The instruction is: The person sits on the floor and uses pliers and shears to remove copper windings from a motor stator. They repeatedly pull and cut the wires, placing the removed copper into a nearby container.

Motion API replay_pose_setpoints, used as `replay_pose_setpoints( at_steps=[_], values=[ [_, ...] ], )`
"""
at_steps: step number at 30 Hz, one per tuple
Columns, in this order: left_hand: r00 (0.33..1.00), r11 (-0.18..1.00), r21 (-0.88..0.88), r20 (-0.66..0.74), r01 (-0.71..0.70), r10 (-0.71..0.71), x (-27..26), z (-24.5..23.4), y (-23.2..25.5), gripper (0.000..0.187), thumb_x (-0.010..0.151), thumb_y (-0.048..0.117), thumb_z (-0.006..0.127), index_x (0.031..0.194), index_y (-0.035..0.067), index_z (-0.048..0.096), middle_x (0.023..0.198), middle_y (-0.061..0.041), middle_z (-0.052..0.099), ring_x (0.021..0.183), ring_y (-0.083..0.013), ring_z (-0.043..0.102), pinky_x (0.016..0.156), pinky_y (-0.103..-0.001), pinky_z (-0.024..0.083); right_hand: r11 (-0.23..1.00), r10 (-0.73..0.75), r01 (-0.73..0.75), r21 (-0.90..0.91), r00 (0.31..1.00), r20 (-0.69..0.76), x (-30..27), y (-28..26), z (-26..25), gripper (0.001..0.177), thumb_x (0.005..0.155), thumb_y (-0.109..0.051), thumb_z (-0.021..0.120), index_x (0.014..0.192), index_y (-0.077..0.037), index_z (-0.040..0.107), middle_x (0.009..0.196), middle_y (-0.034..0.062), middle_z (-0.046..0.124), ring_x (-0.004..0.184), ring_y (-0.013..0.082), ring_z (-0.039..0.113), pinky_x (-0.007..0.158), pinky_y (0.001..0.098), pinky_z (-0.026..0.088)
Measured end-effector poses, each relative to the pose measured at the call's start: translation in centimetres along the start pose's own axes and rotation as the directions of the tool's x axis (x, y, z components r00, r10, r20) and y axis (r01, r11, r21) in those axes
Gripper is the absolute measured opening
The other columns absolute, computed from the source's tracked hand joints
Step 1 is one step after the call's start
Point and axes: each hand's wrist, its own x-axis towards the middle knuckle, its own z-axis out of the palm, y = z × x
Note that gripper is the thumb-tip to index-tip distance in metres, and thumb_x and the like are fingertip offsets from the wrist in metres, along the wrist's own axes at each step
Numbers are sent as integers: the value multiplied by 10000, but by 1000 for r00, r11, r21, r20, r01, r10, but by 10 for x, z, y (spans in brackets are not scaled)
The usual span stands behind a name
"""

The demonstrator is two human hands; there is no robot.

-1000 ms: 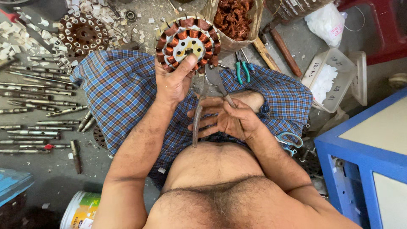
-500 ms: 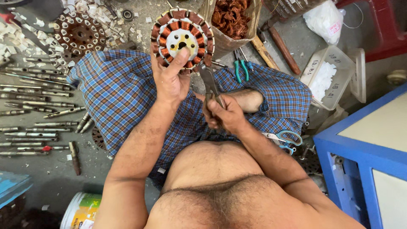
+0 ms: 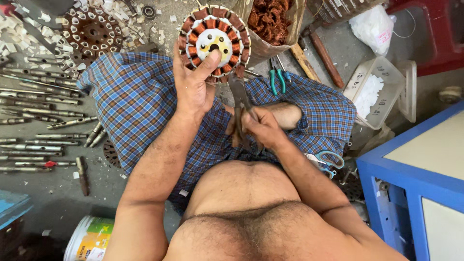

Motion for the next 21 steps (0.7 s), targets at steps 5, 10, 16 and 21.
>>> replay_pose_setpoints(
  at_steps=[5,10,16,21],
  values=[
    [988,986,80,67,-145,140,2,-3,-4,796,926,14,836,1538,9,327,1354,-154,617,1244,-272,657,1103,-452,585,800,166,-232,553,972,167,-8,0,6,490,1076,-449,512,828,-29,563,929,252,680,701,336,699,621,478,625],
    [971,971,-163,193,172,-140,-2,2,-7,706,968,92,813,1519,-48,394,1272,-197,651,1186,-318,691,1078,-487,605,437,-322,-581,686,612,723,8,20,6,405,1075,-319,547,773,-51,571,860,208,730,574,289,698,493,448,605],
    [986,995,-61,150,77,-67,5,7,-5,696,932,108,808,1484,25,392,1325,-169,652,1218,-308,693,1050,-515,623,792,-53,-255,554,876,479,-9,11,-21,405,1057,-376,602,935,-7,717,1144,383,676,978,455,733,789,564,623],
    [996,1000,-19,83,-7,9,3,-3,-1,653,963,85,802,1461,18,384,1334,-191,634,1213,-326,695,1022,-529,638,907,78,-161,390,973,219,-52,-19,-42,381,1057,-271,661,1167,87,729,1268,359,632,1213,536,639,973,681,563]
  ],
)
